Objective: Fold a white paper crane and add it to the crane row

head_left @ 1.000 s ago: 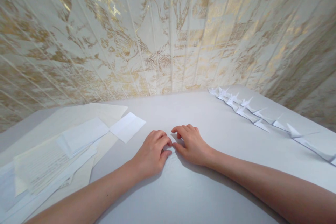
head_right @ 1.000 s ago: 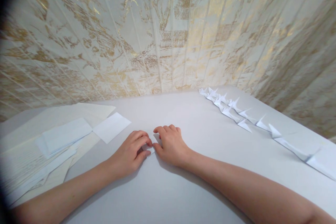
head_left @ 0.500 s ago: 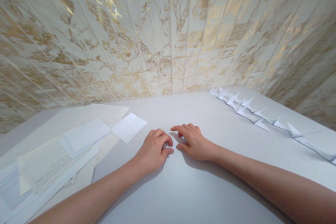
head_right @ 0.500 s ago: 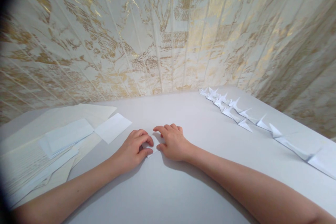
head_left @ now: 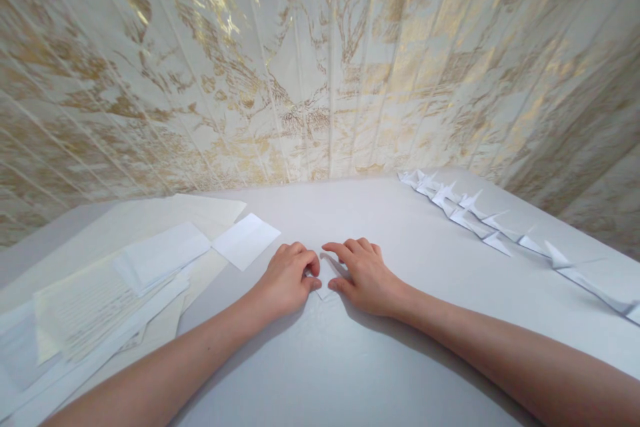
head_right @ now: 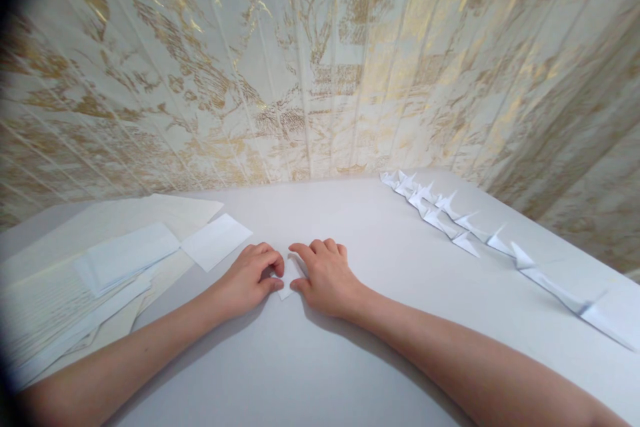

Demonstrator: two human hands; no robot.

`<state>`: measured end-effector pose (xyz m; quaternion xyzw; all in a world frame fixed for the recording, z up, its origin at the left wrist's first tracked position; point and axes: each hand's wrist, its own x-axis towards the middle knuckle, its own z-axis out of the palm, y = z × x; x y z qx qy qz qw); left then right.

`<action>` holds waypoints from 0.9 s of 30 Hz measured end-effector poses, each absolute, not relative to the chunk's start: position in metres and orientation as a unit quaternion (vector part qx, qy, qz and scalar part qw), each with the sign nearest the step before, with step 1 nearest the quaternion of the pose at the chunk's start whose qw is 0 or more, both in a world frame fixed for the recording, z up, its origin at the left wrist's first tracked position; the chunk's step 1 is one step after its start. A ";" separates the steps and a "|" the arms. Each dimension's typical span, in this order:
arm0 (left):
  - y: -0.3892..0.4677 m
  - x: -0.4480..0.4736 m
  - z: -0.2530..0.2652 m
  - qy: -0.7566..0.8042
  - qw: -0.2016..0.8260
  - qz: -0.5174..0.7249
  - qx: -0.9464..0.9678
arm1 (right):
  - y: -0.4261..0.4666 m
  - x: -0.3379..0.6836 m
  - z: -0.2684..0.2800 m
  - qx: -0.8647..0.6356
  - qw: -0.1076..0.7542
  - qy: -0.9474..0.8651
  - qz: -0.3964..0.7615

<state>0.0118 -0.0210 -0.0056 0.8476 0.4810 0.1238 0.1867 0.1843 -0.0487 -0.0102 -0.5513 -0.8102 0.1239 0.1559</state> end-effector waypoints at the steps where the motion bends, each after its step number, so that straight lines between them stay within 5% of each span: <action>1: -0.019 0.011 -0.005 0.484 0.187 0.118 0.847 | -0.048 0.185 -0.010 -0.551 0.156 -0.810 0.127; 16: -0.017 0.007 -0.007 0.485 0.180 0.148 0.843 | -0.055 0.189 -0.007 -0.464 0.143 -0.872 0.057; 27: -0.037 0.000 -0.018 0.280 0.032 0.211 0.936 | -0.051 0.195 -0.011 -0.488 0.107 -0.865 0.051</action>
